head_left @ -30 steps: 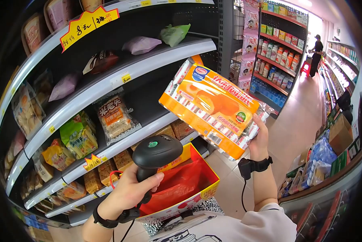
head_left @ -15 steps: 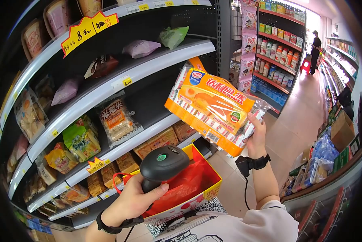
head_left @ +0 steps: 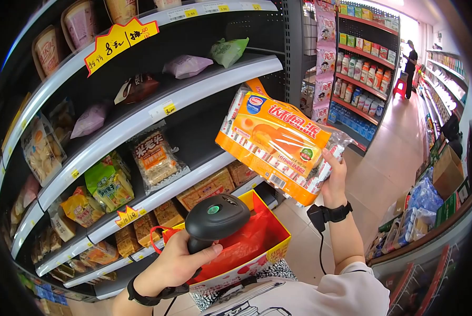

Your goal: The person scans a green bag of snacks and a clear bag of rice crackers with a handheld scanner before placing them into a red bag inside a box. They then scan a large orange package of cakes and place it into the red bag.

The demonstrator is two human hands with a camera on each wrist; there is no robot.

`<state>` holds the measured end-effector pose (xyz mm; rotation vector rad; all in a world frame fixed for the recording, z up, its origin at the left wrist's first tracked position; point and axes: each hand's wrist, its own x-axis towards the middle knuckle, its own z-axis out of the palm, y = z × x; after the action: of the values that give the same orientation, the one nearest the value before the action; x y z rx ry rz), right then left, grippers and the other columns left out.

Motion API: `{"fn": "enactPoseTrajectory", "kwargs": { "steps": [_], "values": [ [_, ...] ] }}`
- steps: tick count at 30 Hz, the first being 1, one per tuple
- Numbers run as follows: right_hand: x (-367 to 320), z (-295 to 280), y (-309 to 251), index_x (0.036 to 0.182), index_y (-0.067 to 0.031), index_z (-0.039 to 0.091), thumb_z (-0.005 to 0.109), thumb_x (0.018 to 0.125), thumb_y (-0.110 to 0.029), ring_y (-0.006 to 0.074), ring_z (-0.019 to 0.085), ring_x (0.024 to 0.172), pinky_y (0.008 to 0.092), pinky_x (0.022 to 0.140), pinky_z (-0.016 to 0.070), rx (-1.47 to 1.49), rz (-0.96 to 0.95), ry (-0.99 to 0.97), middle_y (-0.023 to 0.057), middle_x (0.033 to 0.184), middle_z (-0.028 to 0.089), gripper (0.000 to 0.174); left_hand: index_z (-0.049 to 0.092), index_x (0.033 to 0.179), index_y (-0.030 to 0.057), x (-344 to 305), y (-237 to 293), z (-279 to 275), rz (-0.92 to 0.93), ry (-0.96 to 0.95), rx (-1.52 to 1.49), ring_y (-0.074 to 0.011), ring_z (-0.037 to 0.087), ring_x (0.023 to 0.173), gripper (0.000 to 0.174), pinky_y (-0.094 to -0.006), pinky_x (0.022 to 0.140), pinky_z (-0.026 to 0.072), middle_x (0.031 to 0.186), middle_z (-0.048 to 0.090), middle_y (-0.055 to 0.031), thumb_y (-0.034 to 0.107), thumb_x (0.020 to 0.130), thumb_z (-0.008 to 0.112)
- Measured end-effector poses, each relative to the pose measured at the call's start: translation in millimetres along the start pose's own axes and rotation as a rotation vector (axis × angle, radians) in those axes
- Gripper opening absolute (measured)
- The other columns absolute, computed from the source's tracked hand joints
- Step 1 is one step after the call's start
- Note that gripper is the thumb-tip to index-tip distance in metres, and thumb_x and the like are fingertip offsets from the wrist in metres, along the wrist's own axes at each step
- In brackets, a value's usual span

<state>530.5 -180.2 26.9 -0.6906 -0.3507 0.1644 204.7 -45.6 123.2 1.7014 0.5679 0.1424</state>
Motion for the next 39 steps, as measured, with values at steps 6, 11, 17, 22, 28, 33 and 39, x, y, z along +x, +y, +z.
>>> {"fn": "enactPoseTrajectory", "kwargs": {
  "steps": [6,11,17,22,28,33,39],
  "values": [
    [-1,3,-3,0.113,0.0007,0.048,0.067,0.076,-0.003,0.0183,0.059,0.091,0.0311,0.083,0.0464,-0.003,0.003,-0.005,0.0099,0.101,0.059,0.042,0.053,0.097,-0.0009,-5,0,-5,0.008,0.053,-0.073,-0.0121,0.053,0.062,0.02,-0.0265,0.059,0.0438,0.07,0.056,-0.0052,0.007,0.081,0.062],
    [2,-7,-4,0.109,0.0002,0.05,0.066,0.076,-0.002,0.0165,0.059,0.087,0.0303,0.081,0.0469,-0.046,0.014,-0.004,0.0082,0.097,0.059,0.037,0.054,0.102,-0.0015,-23,-3,-29,0.146,0.179,-0.25,-0.011,0.056,0.063,0.028,-0.0249,0.058,0.0456,0.074,0.059,-0.0056,0.004,0.077,0.065],
    [-3,-10,-32,0.111,-0.0003,0.048,0.062,0.08,-0.006,0.0172,0.059,0.09,0.0313,0.081,0.0477,-0.158,-0.005,-0.138,0.008,0.102,0.058,0.035,0.054,0.104,-0.0021,-53,-31,-69,0.221,0.533,-0.367,-0.0135,0.055,0.064,0.032,-0.0249,0.06,0.0453,0.08,0.059,-0.009,0.013,0.077,0.063],
    [8,-33,-52,0.121,0.0021,0.042,0.06,0.08,-0.009,0.0222,0.056,0.102,0.0344,0.09,0.0447,-0.195,0.034,-0.192,0.0117,0.112,0.055,0.046,0.054,0.112,0.0007,-66,-69,-83,0.12,0.692,-0.416,-0.0156,0.056,0.09,0.035,-0.0277,0.076,0.045,0.103,0.059,-0.0088,0.011,0.079,0.06],
    [16,-15,-82,0.124,0.0042,0.04,0.063,0.077,-0.012,0.0262,0.055,0.106,0.0362,0.093,0.0428,-0.247,0.163,-0.443,0.0151,0.118,0.053,0.055,0.06,0.106,0.0015,-54,-88,-81,0.052,0.516,-0.375,-0.0144,0.057,0.089,0.031,-0.0259,0.082,0.0414,0.099,0.063,-0.0062,0.013,0.078,0.063],
    [21,12,-69,0.124,0.0039,0.04,0.068,0.072,-0.015,0.0253,0.056,0.103,0.0353,0.091,0.0441,-0.34,0.18,-0.657,0.0141,0.115,0.056,0.063,0.059,0.103,0.0012,-38,-87,-74,0.035,0.499,-0.386,-0.0138,0.057,0.089,0.028,-0.0263,0.082,0.0412,0.096,0.063,-0.0068,0.015,0.08,0.063],
    [25,29,-53,0.123,0.0038,0.041,0.074,0.064,-0.017,0.0245,0.058,0.1,0.0353,0.089,0.0455,-0.43,0.275,-0.788,0.0127,0.113,0.058,0.071,0.055,0.099,0.0025,-35,-111,-83,0.073,0.521,-0.618,-0.0193,0.056,0.085,0.02,-0.0338,0.079,0.045,0.09,0.058,-0.0068,0.014,0.083,0.056]
  ]
}}
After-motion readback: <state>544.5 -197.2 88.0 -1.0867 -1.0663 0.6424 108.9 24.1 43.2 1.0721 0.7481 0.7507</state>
